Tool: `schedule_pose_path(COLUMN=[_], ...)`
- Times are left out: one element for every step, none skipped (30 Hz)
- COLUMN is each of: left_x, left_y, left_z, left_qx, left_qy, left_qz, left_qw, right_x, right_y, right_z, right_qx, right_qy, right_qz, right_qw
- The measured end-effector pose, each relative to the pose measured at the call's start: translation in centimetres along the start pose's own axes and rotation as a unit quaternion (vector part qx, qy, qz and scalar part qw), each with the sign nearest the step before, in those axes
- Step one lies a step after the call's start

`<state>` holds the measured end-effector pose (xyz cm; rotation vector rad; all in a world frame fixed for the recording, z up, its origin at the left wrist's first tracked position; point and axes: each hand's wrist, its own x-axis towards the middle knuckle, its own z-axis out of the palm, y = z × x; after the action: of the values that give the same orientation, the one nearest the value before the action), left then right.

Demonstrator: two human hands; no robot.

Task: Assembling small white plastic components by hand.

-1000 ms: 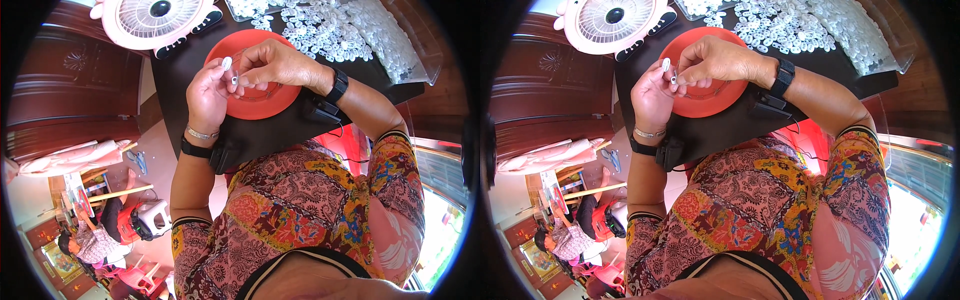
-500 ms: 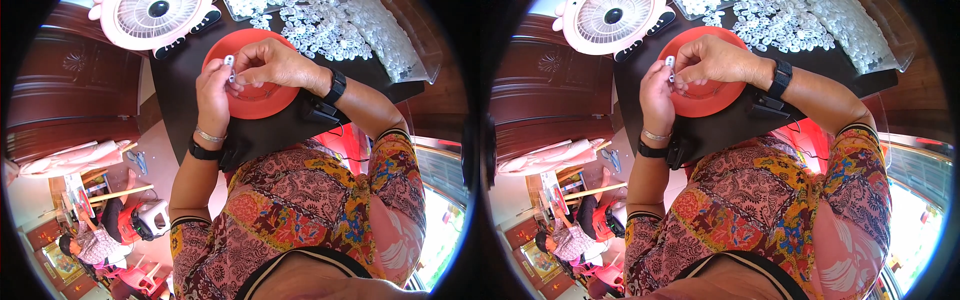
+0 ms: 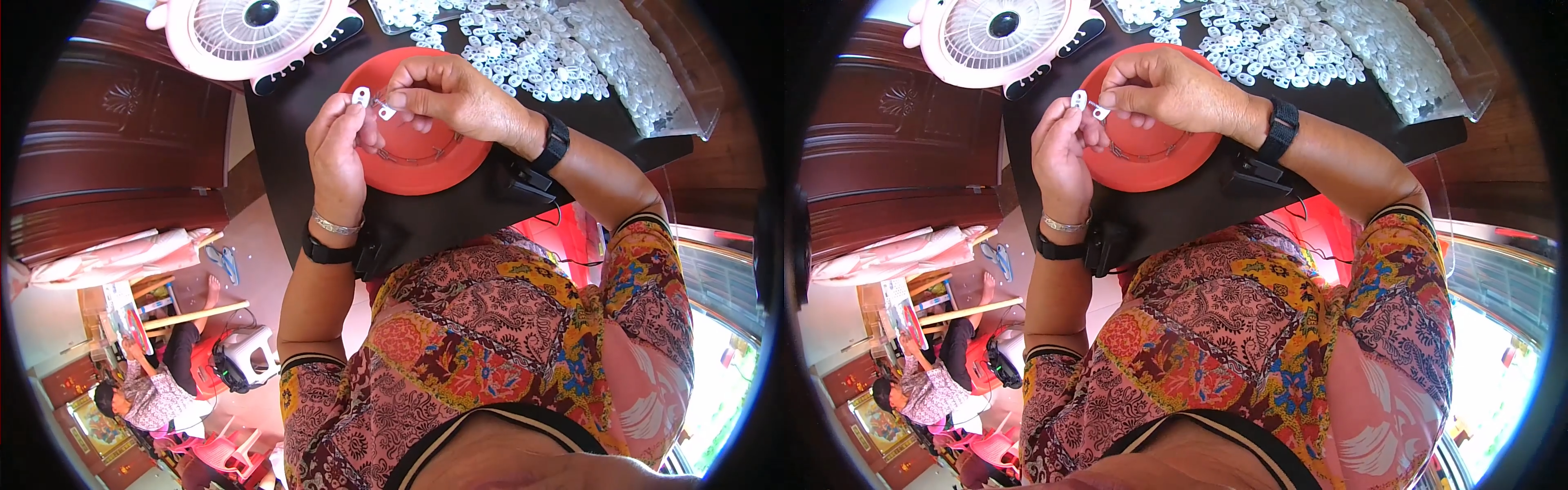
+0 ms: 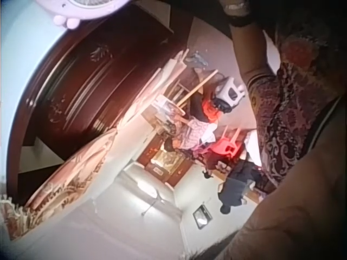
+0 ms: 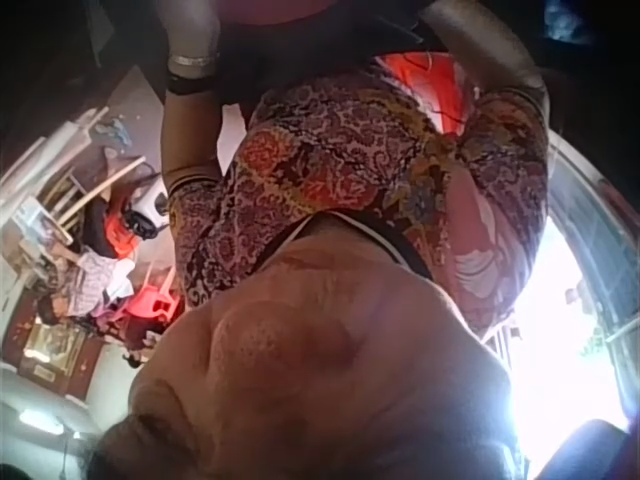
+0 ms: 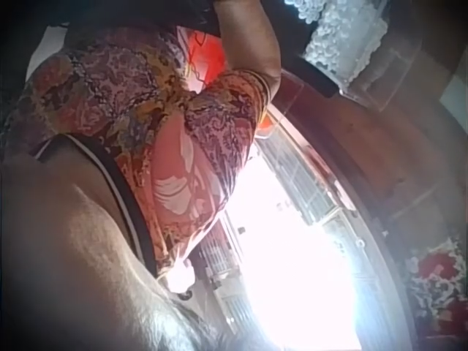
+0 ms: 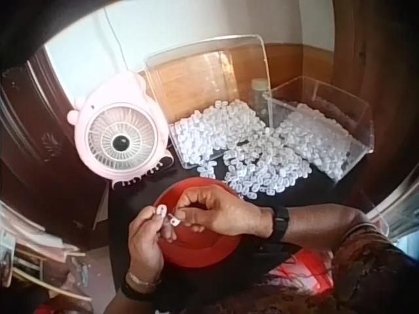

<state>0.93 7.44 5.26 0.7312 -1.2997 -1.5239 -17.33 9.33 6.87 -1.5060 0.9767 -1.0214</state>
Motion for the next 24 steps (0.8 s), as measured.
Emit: schedule_pose_path(left_x=[0.04,0.04,0.02,0.02,0.01,0.00,-0.01,-0.02,-0.04,-0.03,-0.04,-0.06,-0.08,-0.06,-0.05,-0.04,-0.02,0.01,0.03,0.03,0.01,0.00,0.02,0.03], left_y=[0.00,0.06,0.13,0.18,0.22,0.23,0.25,0.30,0.36,0.39,0.37,0.31,0.26,0.24,0.22,0.22,0.26,0.32,0.35,0.33,0.29,0.25,0.22,0.19], left_z=[-0.11,-0.10,-0.08,-0.04,-0.08,-0.11,-0.12,-0.09,-0.05,-0.01,-0.04,-0.07,-0.13,-0.11,-0.12,-0.13,-0.17,-0.23,-0.26,-0.26,-0.25,-0.25,-0.26,-0.28], left_qx=[0.005,0.005,0.015,0.025,0.025,0.028,0.030,0.030,0.034,0.038,0.038,0.039,0.040,0.040,0.042,0.044,0.044,0.056,0.069,0.069,0.071,0.073,0.073,0.069], left_qy=[-0.011,-0.012,-0.019,-0.027,-0.027,-0.031,-0.034,-0.035,-0.039,-0.044,-0.043,-0.041,-0.039,-0.040,-0.038,-0.035,-0.034,-0.039,-0.043,-0.043,-0.040,-0.037,-0.037,-0.037], left_qz=[0.007,0.008,0.014,0.021,0.021,0.024,0.026,0.026,0.026,0.027,0.027,0.025,0.022,0.022,0.024,0.025,0.025,0.029,0.033,0.033,0.032,0.030,0.031,0.031], left_qw=[1.000,1.000,1.000,0.999,0.999,0.999,0.999,0.999,0.998,0.998,0.998,0.998,0.998,0.998,0.998,0.998,0.998,0.997,0.996,0.996,0.996,0.996,0.996,0.996], right_x=[0.01,0.02,0.01,-0.03,-0.01,-0.01,-0.01,-0.02,-0.04,-0.06,-0.01,0.04,0.09,0.03,-0.02,-0.04,-0.03,-0.02,-0.02,-0.03,-0.03,-0.05,-0.05,-0.06], right_y=[0.04,-0.01,-0.06,-0.14,-0.21,-0.26,-0.28,-0.27,-0.25,-0.22,-0.13,-0.07,-0.05,-0.14,-0.21,-0.25,-0.25,-0.25,-0.27,-0.28,-0.31,-0.37,-0.47,-0.54], right_z=[0.01,0.02,0.01,-0.04,-0.05,-0.07,-0.06,-0.04,-0.04,-0.08,-0.08,-0.07,0.00,0.05,0.08,0.07,0.03,-0.01,-0.03,-0.03,-0.03,-0.03,-0.04,-0.06], right_qx=[0.000,-0.003,-0.007,-0.008,-0.020,-0.033,-0.033,-0.030,-0.027,-0.027,-0.028,-0.029,-0.028,-0.031,-0.035,-0.035,-0.035,-0.034,-0.035,-0.033,-0.031,-0.031,-0.036,-0.041], right_qy=[0.000,-0.001,-0.001,0.000,-0.006,-0.012,-0.012,-0.013,-0.014,-0.013,-0.017,-0.021,-0.022,-0.019,-0.015,-0.015,-0.017,-0.018,-0.018,-0.023,-0.027,-0.027,-0.027,-0.026], right_qz=[0.000,0.001,0.003,0.003,0.009,0.015,0.014,0.020,0.026,0.025,0.024,0.022,0.022,0.026,0.030,0.030,0.031,0.032,0.032,0.039,0.045,0.045,0.048,0.051], right_qw=[1.000,1.000,1.000,1.000,1.000,0.999,0.999,0.999,0.999,0.999,0.999,0.999,0.999,0.999,0.999,0.999,0.999,0.999,0.999,0.998,0.998,0.998,0.998,0.998])
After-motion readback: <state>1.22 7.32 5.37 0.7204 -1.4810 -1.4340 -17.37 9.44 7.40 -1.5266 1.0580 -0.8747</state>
